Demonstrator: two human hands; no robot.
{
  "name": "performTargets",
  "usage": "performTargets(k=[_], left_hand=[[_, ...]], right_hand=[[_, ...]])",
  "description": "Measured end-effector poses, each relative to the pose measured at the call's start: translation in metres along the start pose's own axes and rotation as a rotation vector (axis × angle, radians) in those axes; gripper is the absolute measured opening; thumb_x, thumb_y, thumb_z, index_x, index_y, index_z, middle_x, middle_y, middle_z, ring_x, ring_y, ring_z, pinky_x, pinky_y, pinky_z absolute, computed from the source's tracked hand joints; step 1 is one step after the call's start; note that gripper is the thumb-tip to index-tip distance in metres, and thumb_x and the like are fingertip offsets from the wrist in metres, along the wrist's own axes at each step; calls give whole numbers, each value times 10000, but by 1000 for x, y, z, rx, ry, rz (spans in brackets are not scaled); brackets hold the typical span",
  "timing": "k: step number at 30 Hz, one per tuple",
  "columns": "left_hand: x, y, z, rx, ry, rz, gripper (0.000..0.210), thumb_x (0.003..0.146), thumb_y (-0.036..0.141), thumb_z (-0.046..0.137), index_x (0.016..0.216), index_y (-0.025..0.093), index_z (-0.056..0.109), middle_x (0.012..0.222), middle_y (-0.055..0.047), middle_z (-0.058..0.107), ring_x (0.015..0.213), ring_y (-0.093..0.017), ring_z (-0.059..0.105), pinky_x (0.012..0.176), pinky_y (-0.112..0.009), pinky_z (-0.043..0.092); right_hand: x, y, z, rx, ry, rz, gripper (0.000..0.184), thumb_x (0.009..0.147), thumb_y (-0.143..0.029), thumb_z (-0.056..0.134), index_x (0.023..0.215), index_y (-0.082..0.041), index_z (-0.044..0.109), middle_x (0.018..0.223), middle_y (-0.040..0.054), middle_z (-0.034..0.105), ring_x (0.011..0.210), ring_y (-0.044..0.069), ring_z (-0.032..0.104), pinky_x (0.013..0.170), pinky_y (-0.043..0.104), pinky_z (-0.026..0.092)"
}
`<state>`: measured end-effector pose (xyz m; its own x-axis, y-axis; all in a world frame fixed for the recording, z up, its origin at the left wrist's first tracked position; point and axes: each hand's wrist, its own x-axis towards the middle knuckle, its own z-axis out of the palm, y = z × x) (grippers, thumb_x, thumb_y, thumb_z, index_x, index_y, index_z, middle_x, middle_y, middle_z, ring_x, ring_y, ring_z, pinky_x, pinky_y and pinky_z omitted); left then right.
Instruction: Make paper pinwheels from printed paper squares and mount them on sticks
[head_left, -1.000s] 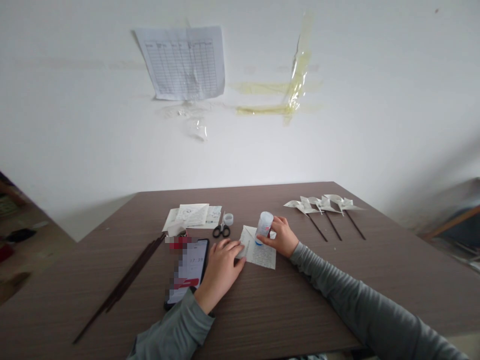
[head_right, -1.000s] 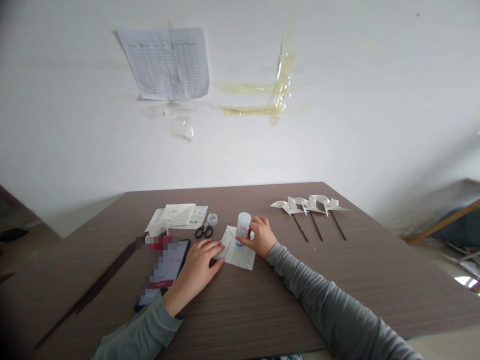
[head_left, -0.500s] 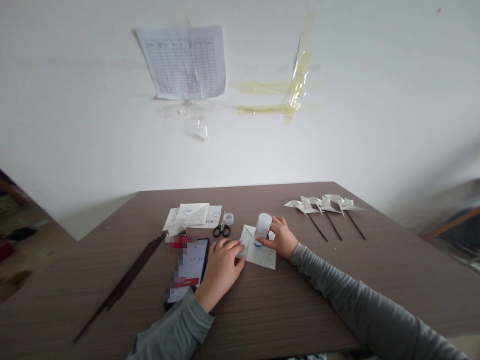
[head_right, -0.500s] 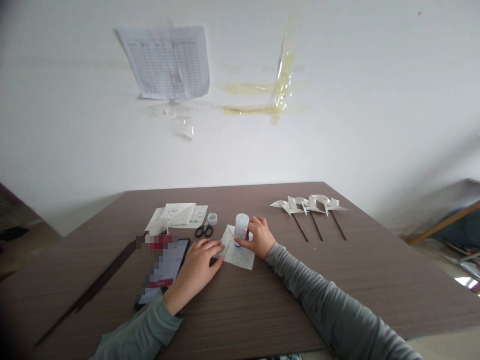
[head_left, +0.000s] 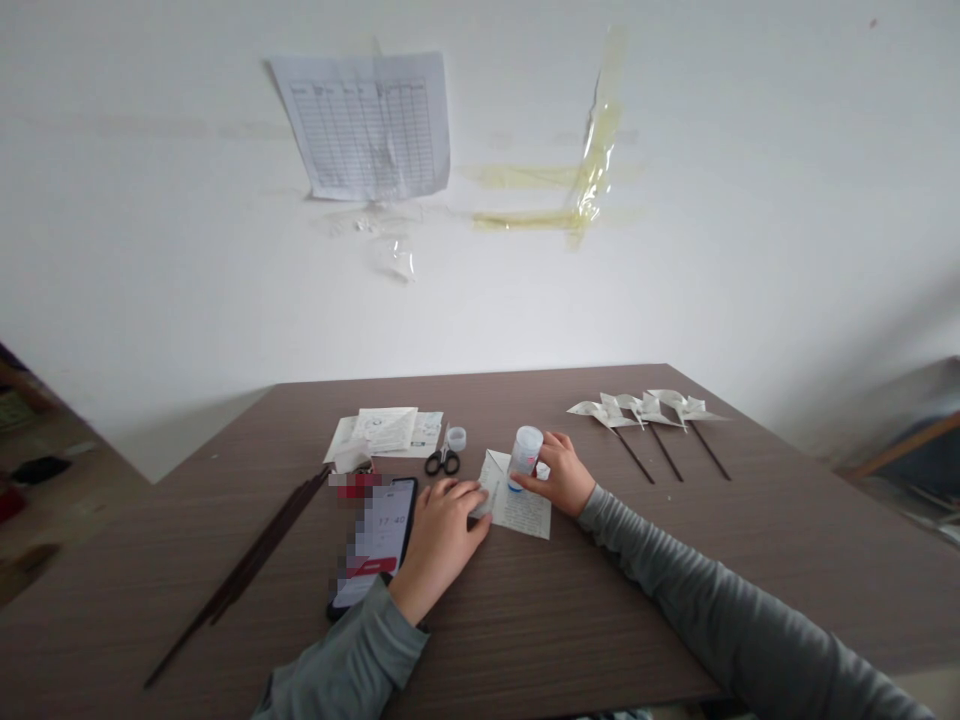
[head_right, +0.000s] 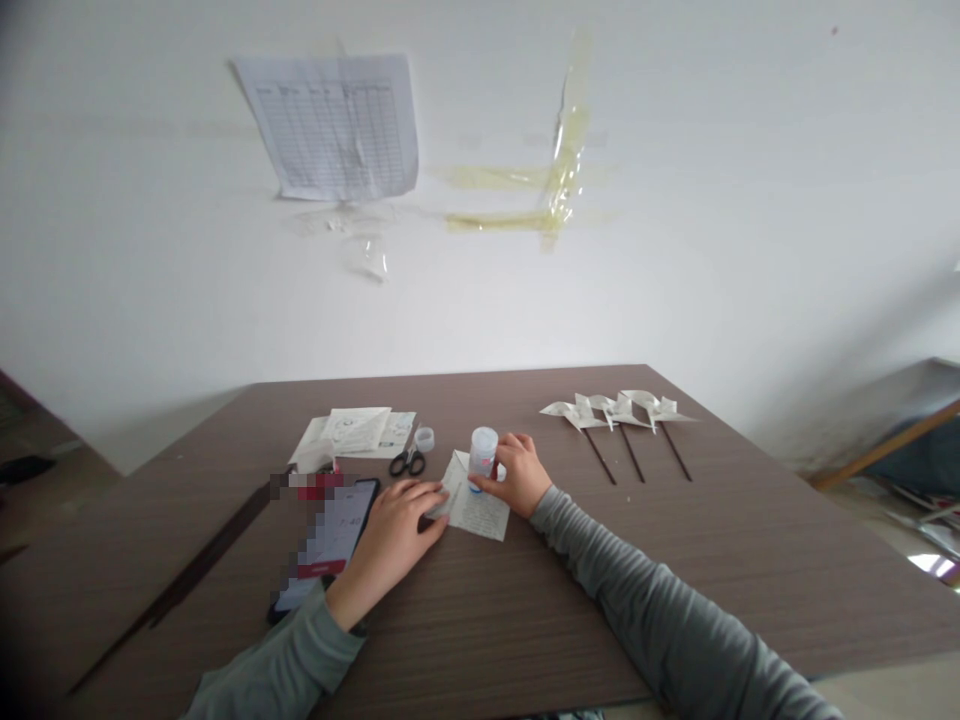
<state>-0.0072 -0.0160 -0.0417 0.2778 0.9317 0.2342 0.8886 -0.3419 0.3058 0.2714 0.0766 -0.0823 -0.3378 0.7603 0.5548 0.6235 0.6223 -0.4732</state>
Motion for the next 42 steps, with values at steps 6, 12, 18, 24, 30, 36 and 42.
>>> performTargets(k=[6, 12, 18, 24, 30, 36, 42], left_hand=[[1, 3, -5, -1, -9, -4, 357, 1125, 178, 849, 1407, 301, 1031, 1624, -111, 952, 1602, -432, 818, 1398, -638, 630], [2, 7, -10, -17, -46, -31, 356, 1136, 182, 864, 1434, 288, 1027, 1652, -114, 939, 1638, -436, 803, 1428, -632, 610], [1, 6, -9, -6, -46, -38, 359, 1136, 188, 867, 1436, 304, 1027, 1651, -97, 942, 1641, -423, 802, 1433, -620, 607], [2, 5, -7, -1, -34, -15, 354, 1132, 186, 866, 1424, 304, 1027, 1637, -101, 947, 1627, -434, 810, 1411, -647, 622], [2, 5, -6, -2, -32, -20, 355, 1131, 177, 871, 1429, 294, 1026, 1644, -104, 944, 1635, -437, 807, 1416, -645, 617], [2, 4, -5, -22, 1, -30, 339, 1102, 178, 903, 1377, 322, 1039, 1613, -98, 958, 1604, -426, 823, 1408, -624, 623], [2, 4, -4, -28, 6, -20, 346, 1101, 168, 890, 1379, 312, 1037, 1604, -103, 961, 1593, -437, 828, 1411, -647, 627]], right_hand=[[0, -1, -1, -17, 36, -33, 444, 1042, -511, 1064, 800, -286, 767, 940, 49, 819, 1052, 336, 815, 1287, 672, 621], [0, -6, -1, -41, 40, -36, 449, 996, -477, 1101, 778, -283, 759, 906, 33, 804, 1003, 327, 808, 1274, 654, 633], [0, -6, -2, -43, 49, -44, 476, 1018, -522, 1083, 769, -290, 751, 878, 31, 785, 999, 327, 793, 1256, 644, 637], [0, -6, -2, -26, 30, -36, 444, 1018, -489, 1087, 791, -284, 765, 901, 34, 794, 1035, 334, 804, 1290, 679, 627], [-1, -1, 1, -24, 67, -23, 434, 1014, -498, 1079, 785, -288, 776, 942, 50, 828, 1036, 336, 824, 1305, 687, 634], [-3, 4, 1, -23, 125, -24, 390, 1034, -517, 1056, 824, -291, 817, 975, 64, 876, 1081, 363, 854, 1309, 693, 637], [-4, 13, -4, -44, 272, 43, 201, 1060, -501, 1036, 1145, -322, 998, 1217, 133, 962, 1223, 442, 867, 1262, 672, 679]])
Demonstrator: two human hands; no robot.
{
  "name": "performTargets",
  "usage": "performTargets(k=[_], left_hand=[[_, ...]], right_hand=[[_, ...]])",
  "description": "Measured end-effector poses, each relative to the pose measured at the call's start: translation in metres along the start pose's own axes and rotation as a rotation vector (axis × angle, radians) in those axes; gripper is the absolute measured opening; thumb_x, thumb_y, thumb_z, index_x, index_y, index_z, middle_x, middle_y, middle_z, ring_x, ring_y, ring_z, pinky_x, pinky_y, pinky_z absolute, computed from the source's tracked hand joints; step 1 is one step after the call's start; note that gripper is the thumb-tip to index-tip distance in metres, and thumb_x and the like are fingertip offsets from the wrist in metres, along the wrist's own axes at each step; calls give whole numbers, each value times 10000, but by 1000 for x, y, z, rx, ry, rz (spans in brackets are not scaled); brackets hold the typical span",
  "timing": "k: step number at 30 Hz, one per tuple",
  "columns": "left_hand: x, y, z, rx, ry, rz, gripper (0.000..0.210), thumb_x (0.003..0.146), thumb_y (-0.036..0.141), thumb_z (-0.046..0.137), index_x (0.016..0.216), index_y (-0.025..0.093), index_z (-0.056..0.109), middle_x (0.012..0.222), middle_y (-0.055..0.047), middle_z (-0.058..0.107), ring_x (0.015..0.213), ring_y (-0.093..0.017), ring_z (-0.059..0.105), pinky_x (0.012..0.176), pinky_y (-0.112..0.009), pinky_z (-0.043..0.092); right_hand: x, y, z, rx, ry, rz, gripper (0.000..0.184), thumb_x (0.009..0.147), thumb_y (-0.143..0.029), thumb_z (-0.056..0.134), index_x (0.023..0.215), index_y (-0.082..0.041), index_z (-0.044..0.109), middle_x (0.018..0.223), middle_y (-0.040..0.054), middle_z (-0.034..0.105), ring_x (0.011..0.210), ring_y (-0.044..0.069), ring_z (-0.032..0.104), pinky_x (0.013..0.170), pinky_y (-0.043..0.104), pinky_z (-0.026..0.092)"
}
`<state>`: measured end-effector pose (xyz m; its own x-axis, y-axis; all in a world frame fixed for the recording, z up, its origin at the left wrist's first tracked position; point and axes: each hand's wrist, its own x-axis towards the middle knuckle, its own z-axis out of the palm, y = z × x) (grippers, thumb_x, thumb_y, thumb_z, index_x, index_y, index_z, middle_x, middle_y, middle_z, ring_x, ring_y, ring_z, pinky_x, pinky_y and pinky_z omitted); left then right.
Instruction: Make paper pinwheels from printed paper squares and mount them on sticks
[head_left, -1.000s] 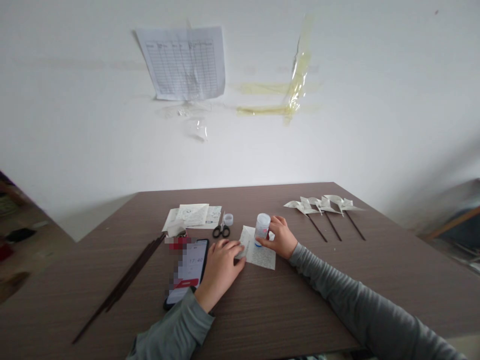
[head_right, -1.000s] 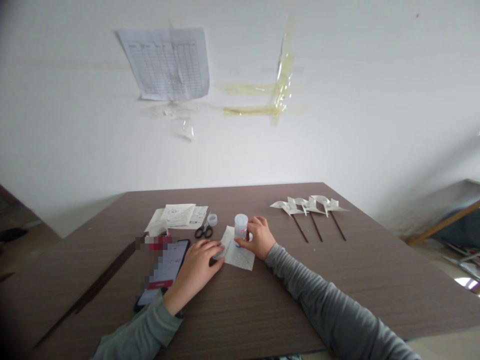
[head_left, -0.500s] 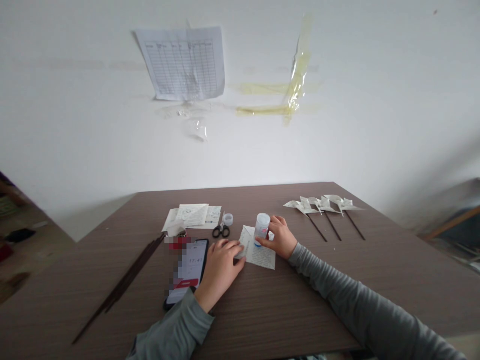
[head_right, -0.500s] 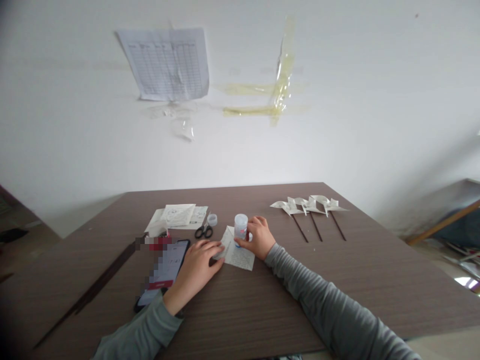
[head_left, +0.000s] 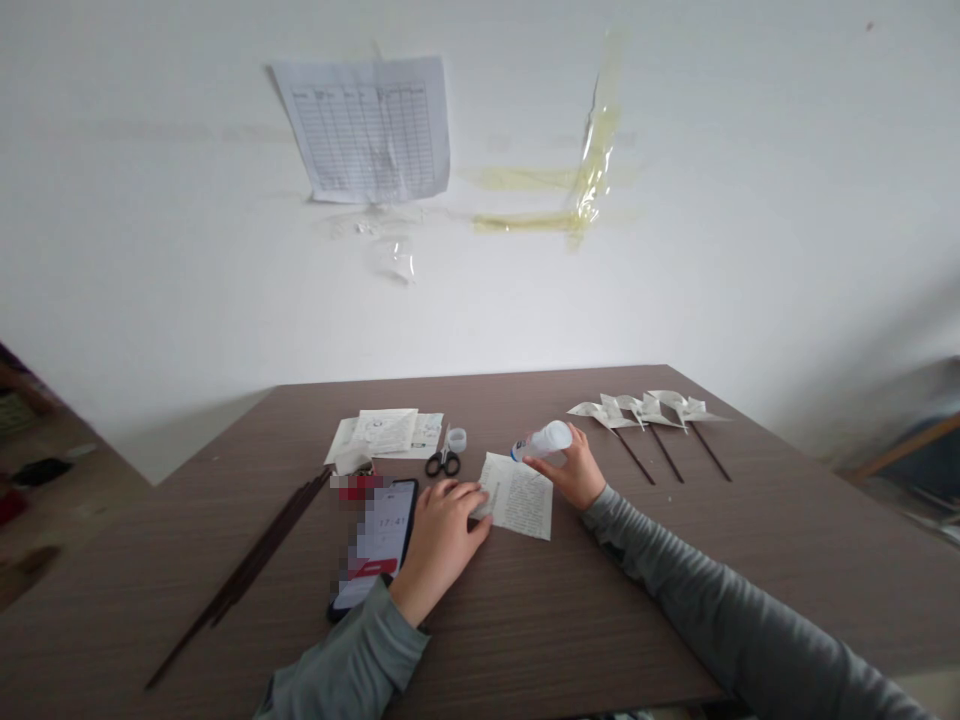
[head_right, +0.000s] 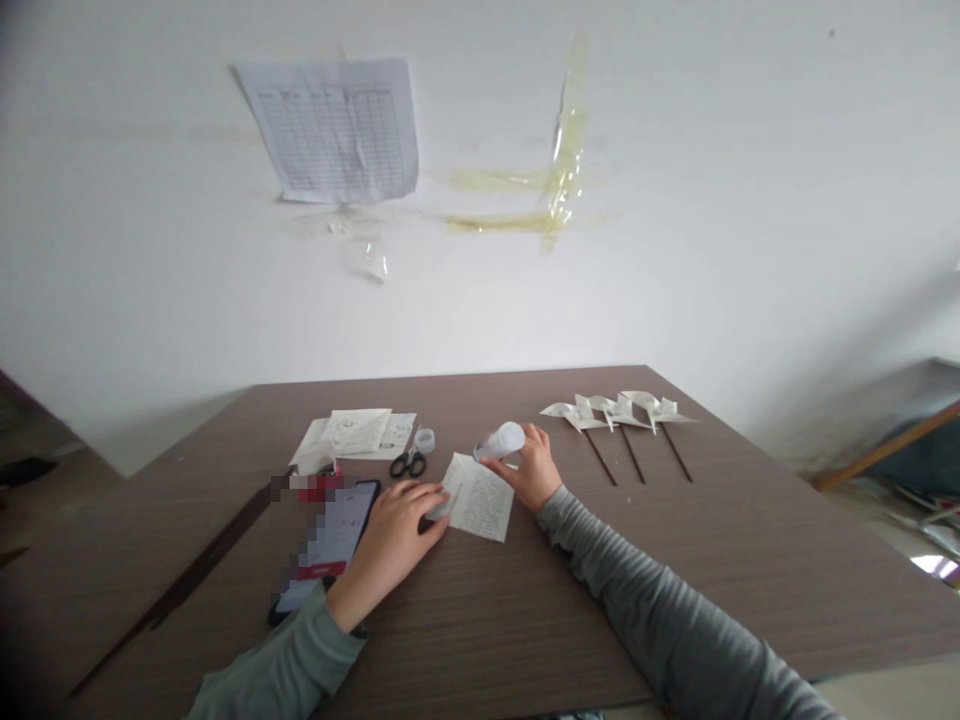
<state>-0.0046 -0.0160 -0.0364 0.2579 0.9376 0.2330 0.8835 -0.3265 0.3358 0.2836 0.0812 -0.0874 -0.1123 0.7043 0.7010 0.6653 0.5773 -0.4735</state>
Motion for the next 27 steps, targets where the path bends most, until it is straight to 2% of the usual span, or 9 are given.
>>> performTargets(k=[2, 5, 8, 11, 16, 21, 24, 27], left_hand=[[0, -2, 2, -9, 12, 12, 356, 1095, 162, 886, 1379, 316, 1033, 1591, -101, 966, 1586, -441, 830, 1407, -662, 627], [0, -5, 4, -34, 35, 22, 363, 1074, 147, 889, 1365, 314, 1029, 1563, -108, 975, 1568, -445, 834, 1388, -673, 636], [0, -6, 5, -49, 39, 29, 364, 1073, 145, 884, 1369, 305, 1023, 1568, -113, 972, 1567, -447, 832, 1390, -673, 632], [0, -6, 4, -36, 27, 28, 372, 1081, 146, 875, 1383, 307, 1022, 1586, -107, 967, 1590, -439, 822, 1403, -656, 627], [-1, -7, 5, -5, 14, 25, 387, 1106, 150, 838, 1396, 319, 1031, 1604, -103, 959, 1624, -429, 794, 1437, -652, 597], [-1, -10, 8, -29, 44, 22, 386, 1085, 131, 863, 1358, 335, 1045, 1592, -109, 960, 1596, -435, 794, 1428, -678, 589], [-1, -11, 8, -18, 29, 20, 394, 1108, 130, 842, 1396, 315, 1038, 1623, -125, 946, 1615, -438, 788, 1438, -686, 580], [-2, -10, 6, 5, 5, 18, 414, 1132, 134, 814, 1445, 304, 1023, 1650, -130, 932, 1635, -435, 783, 1452, -684, 574]], right_hand=[[0, 2, -1, -42, 15, 4, 279, 1066, -455, 1018, 1319, -338, 1014, 1358, 150, 961, 1334, 462, 862, 1321, 697, 647], [-1, 5, -1, -109, 0, 19, 441, 1090, -333, 927, 1525, -384, 980, 1492, 138, 947, 1486, 457, 841, 1453, 756, 529], [-1, 7, -3, -143, -19, 44, 532, 1113, -238, 823, 1600, -404, 954, 1575, 133, 938, 1614, 452, 800, 1528, 800, 411], [-2, 7, -6, -153, -36, 77, 594, 1098, -204, 801, 1635, -418, 937, 1611, 131, 932, 1681, 460, 767, 1543, 818, 374], [0, 9, -7, -91, 5, 165, 678, 976, -129, 791, 1550, -441, 969, 1550, 113, 946, 1582, 476, 829, 1506, 832, 438], [5, 12, -10, 27, 69, 196, 697, 864, -144, 763, 1477, -391, 985, 1383, 96, 984, 1394, 439, 898, 1404, 735, 593], [8, 13, -14, 89, 63, 220, 693, 874, -158, 758, 1498, -372, 972, 1368, 87, 1003, 1355, 430, 921, 1388, 725, 622], [10, 12, -18, 107, 53, 232, 617, 943, -205, 732, 1486, -361, 979, 1390, 89, 1005, 1354, 431, 928, 1384, 742, 629]])
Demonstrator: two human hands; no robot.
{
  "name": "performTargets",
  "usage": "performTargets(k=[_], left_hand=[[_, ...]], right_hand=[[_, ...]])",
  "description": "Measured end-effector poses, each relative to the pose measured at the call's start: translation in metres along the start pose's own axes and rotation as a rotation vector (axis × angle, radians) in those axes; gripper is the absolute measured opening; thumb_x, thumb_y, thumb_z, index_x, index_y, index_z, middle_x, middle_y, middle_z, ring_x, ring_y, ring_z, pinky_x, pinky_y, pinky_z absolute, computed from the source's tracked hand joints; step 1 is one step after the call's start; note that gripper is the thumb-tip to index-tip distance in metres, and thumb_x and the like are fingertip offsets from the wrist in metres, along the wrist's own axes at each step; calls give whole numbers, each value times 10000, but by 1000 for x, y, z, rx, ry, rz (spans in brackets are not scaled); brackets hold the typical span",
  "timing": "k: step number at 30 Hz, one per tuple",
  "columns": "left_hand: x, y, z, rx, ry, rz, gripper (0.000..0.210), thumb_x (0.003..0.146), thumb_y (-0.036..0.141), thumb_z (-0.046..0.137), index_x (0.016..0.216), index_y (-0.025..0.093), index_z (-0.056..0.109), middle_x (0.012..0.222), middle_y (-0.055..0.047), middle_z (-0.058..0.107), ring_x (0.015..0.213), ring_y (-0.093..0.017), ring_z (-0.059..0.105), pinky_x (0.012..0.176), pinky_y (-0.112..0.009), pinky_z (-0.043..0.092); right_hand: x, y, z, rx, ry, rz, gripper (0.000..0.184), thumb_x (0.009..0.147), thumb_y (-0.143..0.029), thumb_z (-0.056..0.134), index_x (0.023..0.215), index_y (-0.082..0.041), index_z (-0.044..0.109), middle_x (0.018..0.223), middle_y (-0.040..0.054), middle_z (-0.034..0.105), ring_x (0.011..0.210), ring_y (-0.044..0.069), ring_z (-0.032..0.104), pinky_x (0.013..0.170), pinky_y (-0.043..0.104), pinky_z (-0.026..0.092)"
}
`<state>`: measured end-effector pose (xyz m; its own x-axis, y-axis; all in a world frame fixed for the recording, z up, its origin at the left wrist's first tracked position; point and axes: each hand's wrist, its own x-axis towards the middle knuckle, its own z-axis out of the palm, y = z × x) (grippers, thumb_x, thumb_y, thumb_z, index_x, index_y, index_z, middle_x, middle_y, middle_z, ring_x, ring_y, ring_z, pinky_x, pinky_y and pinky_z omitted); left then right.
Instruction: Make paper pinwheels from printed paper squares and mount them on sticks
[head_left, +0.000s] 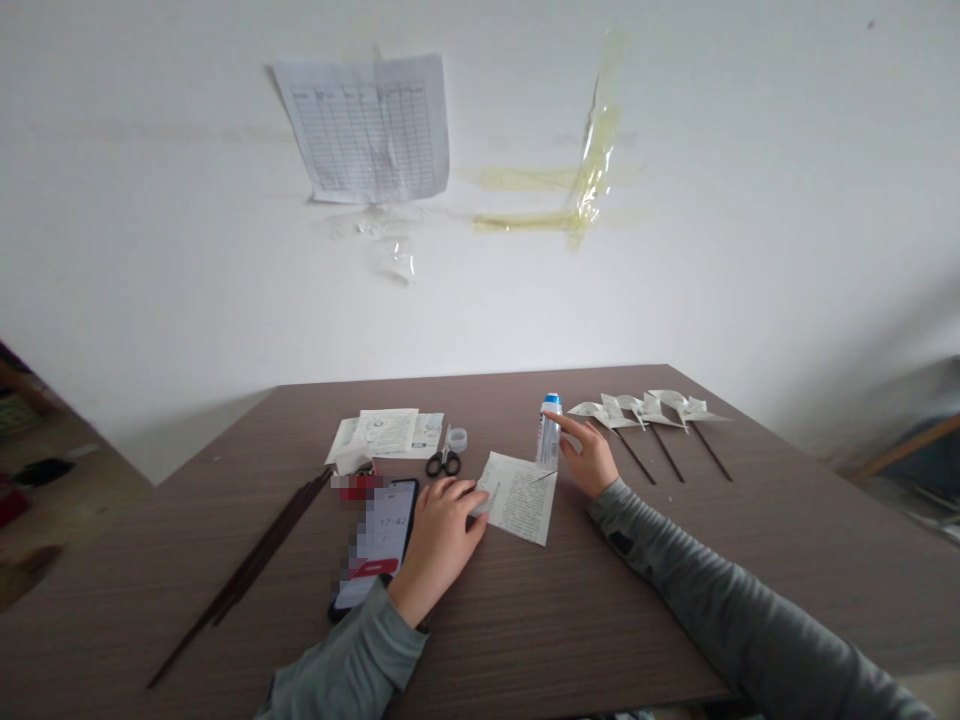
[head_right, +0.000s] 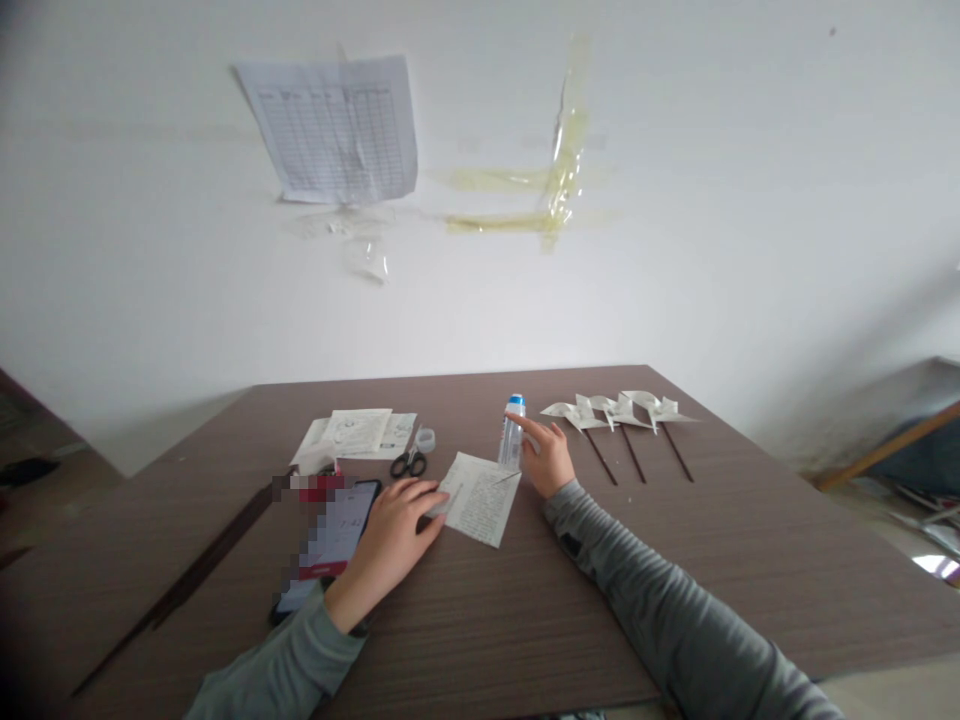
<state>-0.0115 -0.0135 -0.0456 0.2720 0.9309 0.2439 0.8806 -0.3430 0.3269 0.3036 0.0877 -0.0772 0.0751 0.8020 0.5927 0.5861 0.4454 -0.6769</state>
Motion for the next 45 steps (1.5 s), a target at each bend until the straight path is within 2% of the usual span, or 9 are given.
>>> performTargets(k=[5, 10, 13, 17, 19, 22, 29, 34, 45], left_hand=[[0, 0, -1, 21, 9, -8, 398, 1141, 139, 802, 1437, 294, 1018, 1648, -134, 929, 1631, -423, 788, 1447, -650, 587], [-1, 0, -1, 25, 13, -22, 388, 1137, 133, 802, 1433, 271, 1010, 1649, -146, 924, 1631, -433, 789, 1447, -648, 588], [-1, 0, 0, 25, 24, -32, 384, 1136, 133, 799, 1429, 268, 1007, 1647, -149, 922, 1638, -436, 785, 1450, -644, 586], [-1, -3, 3, 24, 33, -30, 374, 1128, 138, 804, 1409, 282, 1006, 1632, -139, 925, 1620, -427, 788, 1433, -640, 593], [-1, -5, 5, 18, 51, -17, 362, 1119, 147, 814, 1384, 303, 1007, 1606, -124, 934, 1595, -419, 794, 1418, -634, 600], [-1, -6, 5, 14, 66, -8, 339, 1112, 159, 829, 1362, 302, 1008, 1584, -123, 939, 1573, -416, 803, 1408, -626, 607], [-1, -1, -1, 14, 69, -5, 301, 1107, 183, 843, 1340, 284, 1003, 1532, -134, 952, 1524, -419, 828, 1386, -631, 623], [-1, -1, 0, 19, 79, -15, 265, 1085, 202, 886, 1305, 278, 1011, 1527, -143, 948, 1529, -438, 822, 1377, -648, 619], [-1, 0, -7, 53, 14, -84, 341, 1112, 190, 872, 1406, 272, 1025, 1650, -178, 904, 1640, -467, 779, 1429, -676, 593]], right_hand=[[-1, -1, 0, -36, 8, -77, 470, 1048, -311, 720, 1418, -349, 1007, 1404, 106, 991, 1374, 416, 908, 1378, 694, 635], [-3, 3, 2, -81, 3, -111, 303, 1076, -331, 740, 1216, -371, 1006, 1365, 92, 987, 1375, 410, 894, 1384, 685, 612], [-3, 5, 3, -87, -5, -108, 227, 1069, -326, 731, 1107, -343, 955, 1336, 108, 981, 1357, 427, 902, 1376, 728, 602], [1, 7, 2, -41, -3, -82, 81, 1013, -368, 773, 960, -326, 818, 1111, 93, 961, 1187, 421, 924, 1300, 716, 656], [3, 7, 1, 17, 13, -39, 124, 967, -403, 826, 920, -330, 737, 1058, 86, 954, 1110, 406, 925, 1237, 680, 698], [3, 6, 1, 122, 40, 38, 268, 897, -446, 915, 937, -339, 673, 1115, 114, 976, 1109, 411, 946, 1154, 636, 749], [3, 1, 3, 237, 41, 126, 465, 817, -504, 1036, 1140, -318, 759, 1145, 149, 993, 1052, 436, 979, 1038, 623, 811], [4, 1, 3, 196, 25, 136, 407, 824, -493, 1057, 1108, -294, 843, 1062, 130, 988, 995, 435, 971, 1012, 629, 820], [4, 4, 8, 213, 7, 153, 356, 814, -432, 1014, 1119, -287, 900, 1097, 119, 1004, 998, 415, 980, 998, 590, 815]])
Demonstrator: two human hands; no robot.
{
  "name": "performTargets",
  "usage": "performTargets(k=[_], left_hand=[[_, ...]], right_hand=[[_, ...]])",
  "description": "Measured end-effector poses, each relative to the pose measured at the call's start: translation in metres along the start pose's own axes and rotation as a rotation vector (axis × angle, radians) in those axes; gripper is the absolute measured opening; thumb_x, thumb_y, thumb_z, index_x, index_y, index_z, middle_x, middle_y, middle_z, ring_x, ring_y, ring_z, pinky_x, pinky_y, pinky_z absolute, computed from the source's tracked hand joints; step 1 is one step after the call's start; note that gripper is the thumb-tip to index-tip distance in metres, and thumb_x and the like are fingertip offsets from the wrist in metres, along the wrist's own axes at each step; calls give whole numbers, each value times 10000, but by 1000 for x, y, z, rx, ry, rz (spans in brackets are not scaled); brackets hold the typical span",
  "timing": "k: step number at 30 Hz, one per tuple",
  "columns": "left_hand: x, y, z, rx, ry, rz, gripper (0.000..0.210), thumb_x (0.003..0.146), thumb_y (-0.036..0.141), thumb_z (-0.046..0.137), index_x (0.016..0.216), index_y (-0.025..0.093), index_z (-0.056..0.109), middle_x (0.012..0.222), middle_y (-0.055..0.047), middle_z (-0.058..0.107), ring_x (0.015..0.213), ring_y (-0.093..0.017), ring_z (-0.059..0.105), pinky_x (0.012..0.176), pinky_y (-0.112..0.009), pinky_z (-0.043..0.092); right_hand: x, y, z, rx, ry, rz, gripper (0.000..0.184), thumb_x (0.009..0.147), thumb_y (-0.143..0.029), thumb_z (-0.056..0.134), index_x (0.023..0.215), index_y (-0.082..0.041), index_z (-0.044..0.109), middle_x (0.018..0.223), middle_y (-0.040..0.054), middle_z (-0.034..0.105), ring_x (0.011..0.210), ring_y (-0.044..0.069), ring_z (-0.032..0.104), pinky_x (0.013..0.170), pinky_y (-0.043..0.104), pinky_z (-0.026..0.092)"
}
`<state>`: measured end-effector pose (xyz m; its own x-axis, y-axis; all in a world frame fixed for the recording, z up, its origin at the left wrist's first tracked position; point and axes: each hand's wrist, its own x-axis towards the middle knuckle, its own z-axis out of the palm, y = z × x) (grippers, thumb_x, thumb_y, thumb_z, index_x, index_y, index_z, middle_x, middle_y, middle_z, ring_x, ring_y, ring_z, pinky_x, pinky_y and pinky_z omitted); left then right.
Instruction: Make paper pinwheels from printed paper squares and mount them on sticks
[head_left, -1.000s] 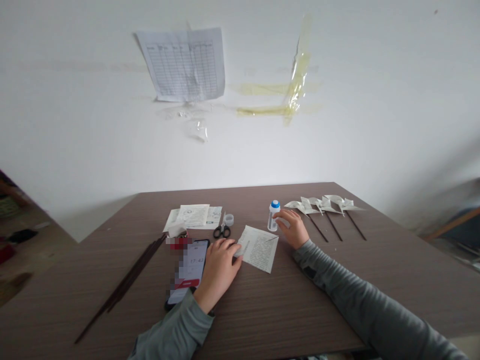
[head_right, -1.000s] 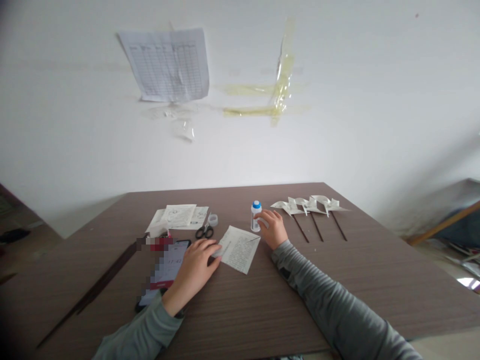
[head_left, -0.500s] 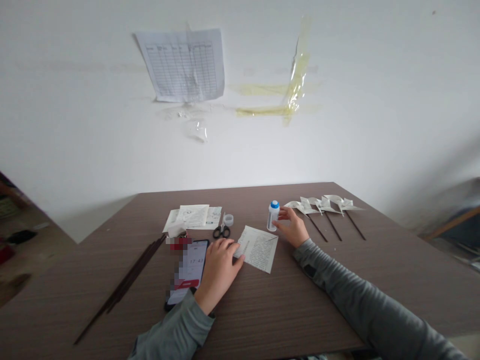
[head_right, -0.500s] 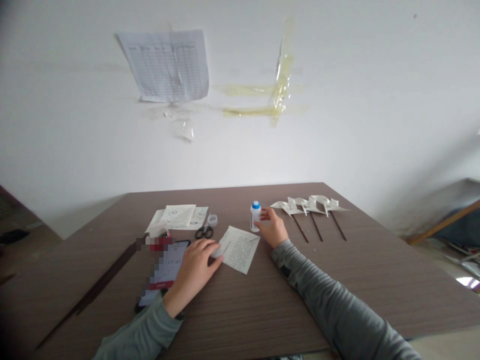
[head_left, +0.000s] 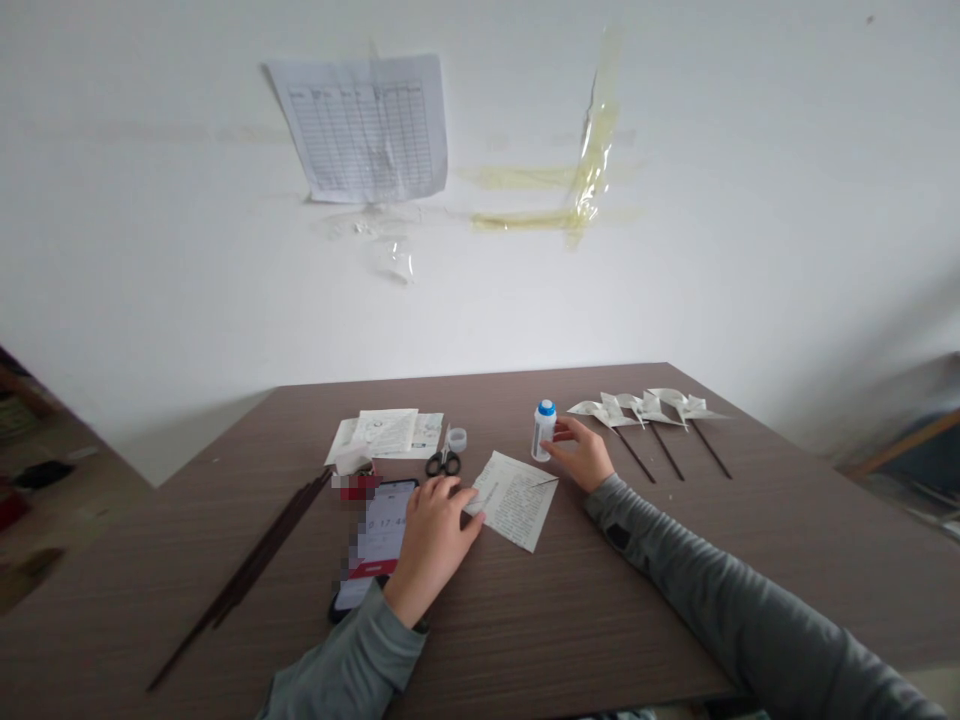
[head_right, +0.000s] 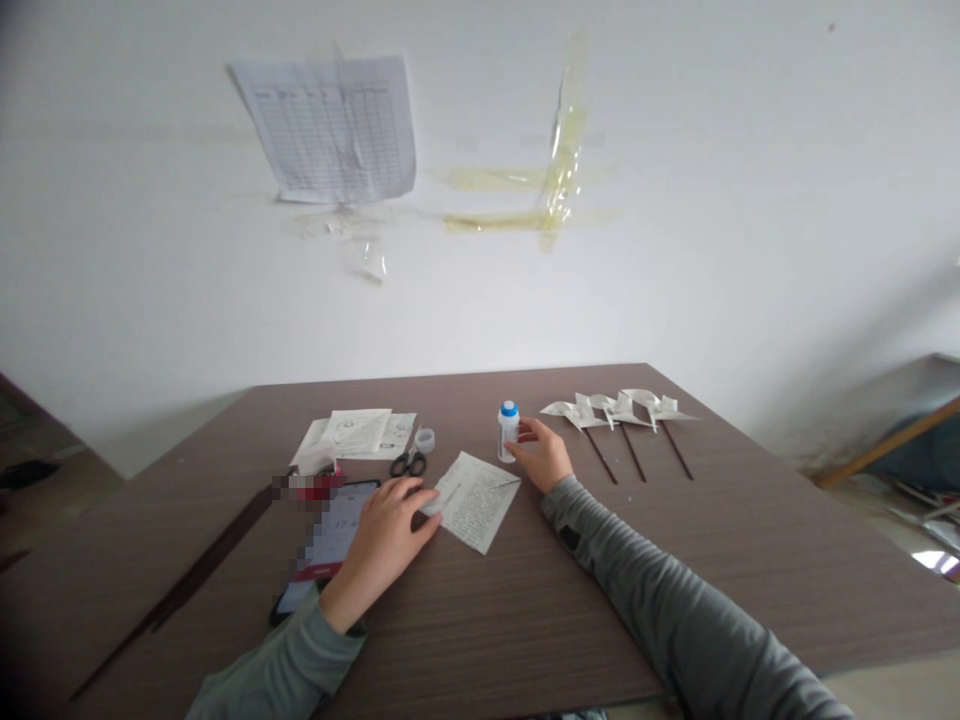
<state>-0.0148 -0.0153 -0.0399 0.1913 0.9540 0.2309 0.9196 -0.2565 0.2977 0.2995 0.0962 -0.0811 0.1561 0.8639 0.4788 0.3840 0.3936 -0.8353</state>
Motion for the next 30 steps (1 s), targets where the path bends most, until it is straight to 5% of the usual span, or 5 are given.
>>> performTargets(k=[15, 30], left_hand=[[2, -10, -16, 148, -106, -50, 445, 1168, 148, 753, 1513, 275, 1004, 1798, -170, 842, 1763, -475, 699, 1525, -727, 507], [2, -13, -14, 183, -77, -52, 450, 1159, 125, 782, 1503, 303, 1012, 1732, -160, 885, 1736, -485, 724, 1501, -730, 528]], right_hand=[[51, -28, 51, 106, -264, 93, 355, 794, -108, 1077, 1084, -253, 934, 1099, 78, 1013, 1054, 344, 1006, 987, 461, 823], [59, -43, 105, 132, -363, 166, 379, 819, -110, 1063, 1168, -230, 977, 1202, 113, 1026, 1155, 375, 1011, 1127, 535, 832]])
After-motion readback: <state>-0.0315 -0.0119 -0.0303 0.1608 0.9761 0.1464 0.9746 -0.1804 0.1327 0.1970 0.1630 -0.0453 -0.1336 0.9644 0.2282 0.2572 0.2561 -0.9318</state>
